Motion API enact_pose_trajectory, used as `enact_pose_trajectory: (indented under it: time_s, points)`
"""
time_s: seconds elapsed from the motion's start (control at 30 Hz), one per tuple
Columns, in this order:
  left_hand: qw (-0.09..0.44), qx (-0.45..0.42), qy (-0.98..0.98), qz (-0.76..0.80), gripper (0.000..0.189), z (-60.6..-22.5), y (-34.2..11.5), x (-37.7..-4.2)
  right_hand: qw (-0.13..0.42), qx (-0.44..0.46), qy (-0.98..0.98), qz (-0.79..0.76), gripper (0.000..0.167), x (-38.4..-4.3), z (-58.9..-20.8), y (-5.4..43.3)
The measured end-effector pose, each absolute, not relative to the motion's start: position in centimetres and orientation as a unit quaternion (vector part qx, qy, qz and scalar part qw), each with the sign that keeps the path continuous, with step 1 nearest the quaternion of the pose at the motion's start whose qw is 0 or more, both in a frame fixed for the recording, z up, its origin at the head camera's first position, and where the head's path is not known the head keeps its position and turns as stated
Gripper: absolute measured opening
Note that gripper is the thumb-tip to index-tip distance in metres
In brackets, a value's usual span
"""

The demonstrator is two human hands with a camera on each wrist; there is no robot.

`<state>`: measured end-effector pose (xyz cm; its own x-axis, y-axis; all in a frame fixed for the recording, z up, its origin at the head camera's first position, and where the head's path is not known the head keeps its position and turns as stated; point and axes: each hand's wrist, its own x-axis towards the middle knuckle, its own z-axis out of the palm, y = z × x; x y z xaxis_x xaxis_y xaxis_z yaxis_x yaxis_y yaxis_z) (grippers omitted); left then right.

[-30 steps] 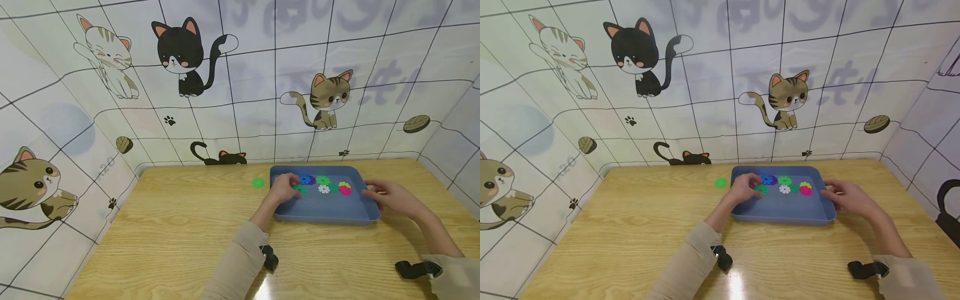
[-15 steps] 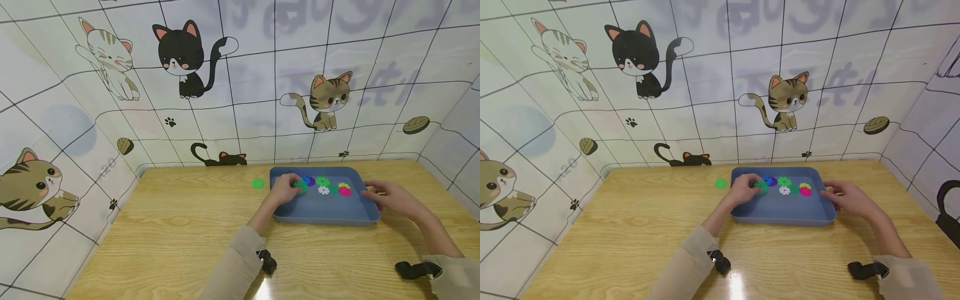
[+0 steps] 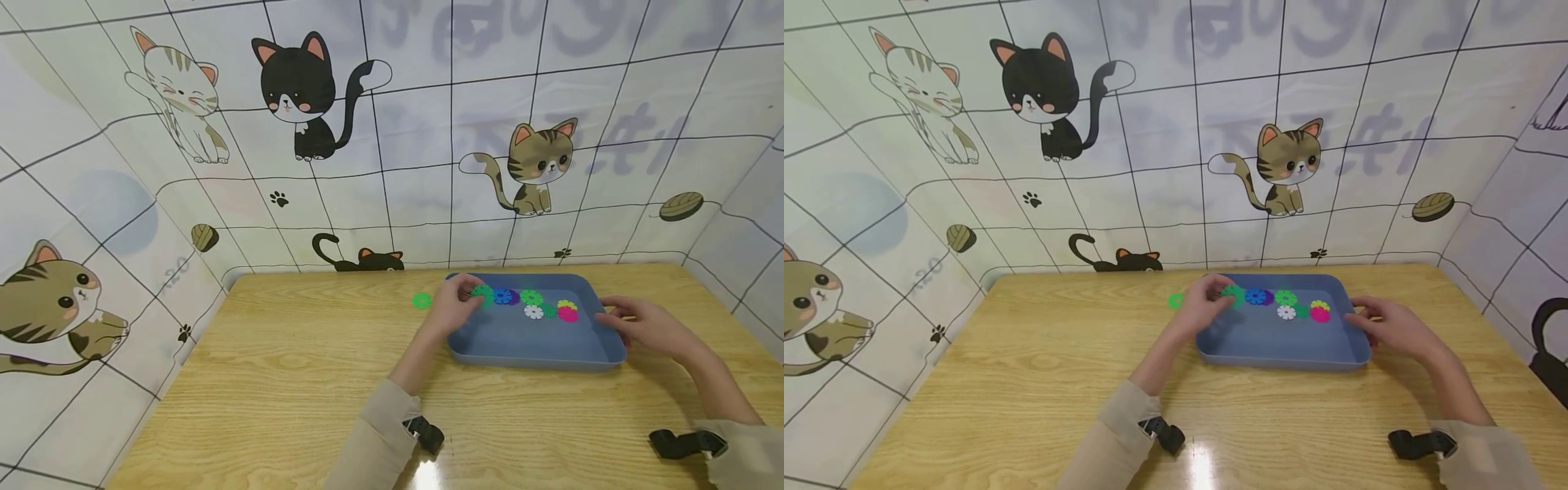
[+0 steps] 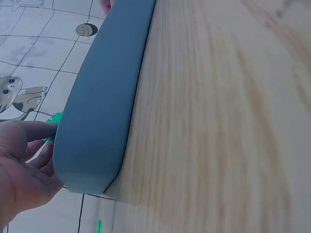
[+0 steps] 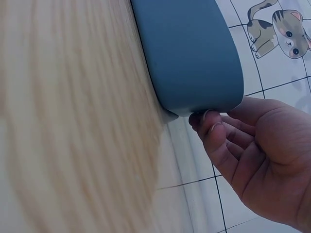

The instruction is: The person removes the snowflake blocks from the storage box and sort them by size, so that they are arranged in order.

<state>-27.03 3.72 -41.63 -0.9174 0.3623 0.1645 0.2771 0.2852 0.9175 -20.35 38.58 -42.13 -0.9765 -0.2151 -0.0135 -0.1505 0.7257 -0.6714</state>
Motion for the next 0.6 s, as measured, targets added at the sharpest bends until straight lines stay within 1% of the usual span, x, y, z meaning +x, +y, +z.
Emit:
enact_pose_trajectory:
  time_s: [0.3,0.6]
  points:
    - [0.03,0.176,0.761,0.624,0.024,-41.5,1.6,-27.3,0.046,-0.088,0.932,-0.348,0.059,-20.2,-41.9,38.6]
    - [0.035,0.158,0.726,0.669,0.027,-41.6,-1.0,-28.7,0.042,-0.09,0.932,-0.349,0.056,-20.3,-42.1,38.7]
